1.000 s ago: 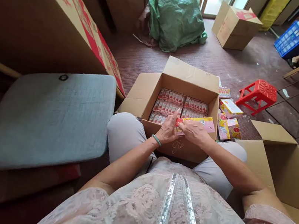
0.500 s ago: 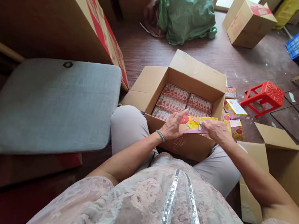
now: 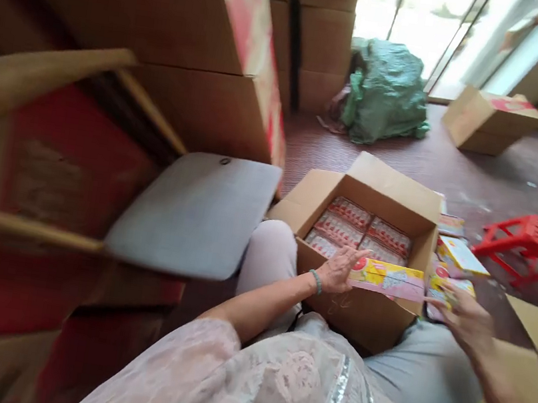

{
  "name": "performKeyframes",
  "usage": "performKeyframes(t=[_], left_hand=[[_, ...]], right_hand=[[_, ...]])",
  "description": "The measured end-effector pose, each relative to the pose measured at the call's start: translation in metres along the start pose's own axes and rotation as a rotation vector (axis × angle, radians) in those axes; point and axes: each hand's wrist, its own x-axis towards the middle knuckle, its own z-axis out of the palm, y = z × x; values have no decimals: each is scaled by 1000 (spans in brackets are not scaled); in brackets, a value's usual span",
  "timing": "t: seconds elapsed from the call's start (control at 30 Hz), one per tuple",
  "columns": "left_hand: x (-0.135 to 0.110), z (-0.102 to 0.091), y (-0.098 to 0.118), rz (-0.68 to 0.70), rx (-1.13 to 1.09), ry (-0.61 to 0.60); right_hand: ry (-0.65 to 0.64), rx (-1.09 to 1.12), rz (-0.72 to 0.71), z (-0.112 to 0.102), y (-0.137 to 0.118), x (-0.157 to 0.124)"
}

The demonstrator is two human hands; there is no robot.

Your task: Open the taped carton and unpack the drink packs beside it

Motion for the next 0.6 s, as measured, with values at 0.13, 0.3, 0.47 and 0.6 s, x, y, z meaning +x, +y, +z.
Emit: performKeyframes(t=[0.13, 0.3, 0.47, 0.6], left_hand=[[-11, 5, -2, 70, -6, 41], [-7, 10, -44, 58, 85, 172], [-13, 25, -69, -122, 176, 293], [-16, 48, -85, -246, 377, -211]], right_hand=[[-213, 132, -129, 28, -70, 19], [-250, 71, -116, 53, -88, 50], [-202, 112, 206, 55, -72, 52], [-70, 69, 580, 23, -33, 53]])
